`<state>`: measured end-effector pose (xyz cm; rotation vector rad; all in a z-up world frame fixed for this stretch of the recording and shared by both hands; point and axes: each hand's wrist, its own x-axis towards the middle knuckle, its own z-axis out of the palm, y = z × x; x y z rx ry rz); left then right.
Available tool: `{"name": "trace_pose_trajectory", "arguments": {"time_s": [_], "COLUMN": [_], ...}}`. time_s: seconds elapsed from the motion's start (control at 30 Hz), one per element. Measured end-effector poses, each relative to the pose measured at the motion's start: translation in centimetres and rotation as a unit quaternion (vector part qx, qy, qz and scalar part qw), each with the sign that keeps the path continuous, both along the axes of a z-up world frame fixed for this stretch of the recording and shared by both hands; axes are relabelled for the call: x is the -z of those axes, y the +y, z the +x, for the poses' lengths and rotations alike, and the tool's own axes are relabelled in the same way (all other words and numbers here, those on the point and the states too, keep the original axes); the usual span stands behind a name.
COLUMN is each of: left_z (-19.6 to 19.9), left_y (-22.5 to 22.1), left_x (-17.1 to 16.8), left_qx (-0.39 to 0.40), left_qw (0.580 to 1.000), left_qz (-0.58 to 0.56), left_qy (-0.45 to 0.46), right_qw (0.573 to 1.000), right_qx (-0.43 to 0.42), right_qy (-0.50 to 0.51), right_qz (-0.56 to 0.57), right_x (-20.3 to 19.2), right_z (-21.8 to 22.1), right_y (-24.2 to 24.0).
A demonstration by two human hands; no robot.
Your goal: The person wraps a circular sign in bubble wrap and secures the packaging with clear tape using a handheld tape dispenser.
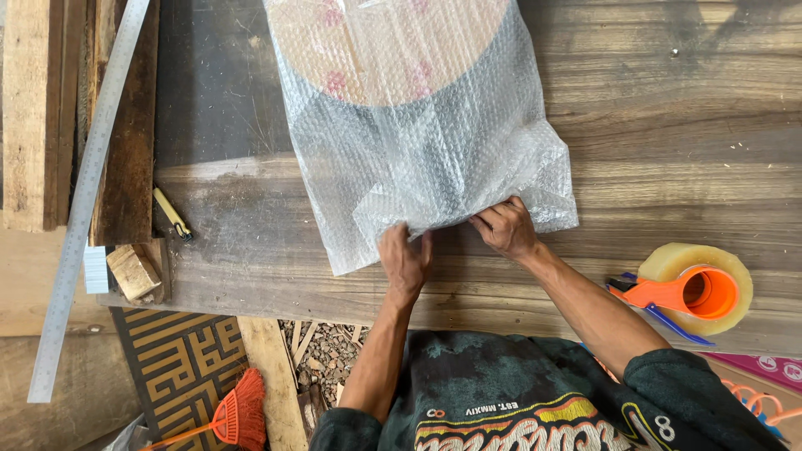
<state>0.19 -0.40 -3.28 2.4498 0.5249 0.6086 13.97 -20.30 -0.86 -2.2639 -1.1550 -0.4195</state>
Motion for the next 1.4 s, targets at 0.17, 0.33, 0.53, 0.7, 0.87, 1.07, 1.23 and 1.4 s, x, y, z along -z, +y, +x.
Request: {"name": "trace_pose_trajectory", "arguments": {"time_s": [0.17,0.33,0.53,0.7,0.87,1.07,1.23,1.4], "left_z": [-0.5,1.5,1.5,0.6,1.2,3.0,6.6,6.6], "left_y": [-0.6,-1.5,-2.7,-8.2,-17.6,-26.2,-29.7,-28.2], "left_x": [-1.6,-5.5,-4.8,-7.8,-9.4,-11.4,-5.8,-8.6], "left_qx": [0.028,0.065,0.073,0.131,0.309,0.477,0.482,0.499], "left_qw": [0.965,0.970,0.969,0.971,0.949,0.861,0.844,0.828], "left_qz": [0.185,0.213,0.216,0.162,-0.026,-0.139,-0.220,-0.232], "left_qy": [-0.185,-0.093,-0.099,-0.121,-0.062,0.113,0.089,0.105], "right_qw": [1.000,1.000,0.999,0.989,0.936,0.899,0.903,0.916], "right_qx": [0.012,0.016,0.049,0.144,0.332,0.365,0.349,0.301], "right_qy": [0.010,-0.008,-0.014,0.015,0.037,0.117,0.076,0.140], "right_qz": [0.012,0.003,0.017,-0.012,-0.114,-0.213,-0.236,-0.224], "right_x": [-0.7,-1.2,-4.1,-8.2,-10.0,-6.7,-4.8,-8.2], "right_z": [-0.6,-1.1,-3.2,-5.9,-9.5,-11.7,-12.2,-12.1], "right_y": [0.0,-0.9,-6.1,-15.3,-25.3,-31.4,-32.7,-33.3]}}
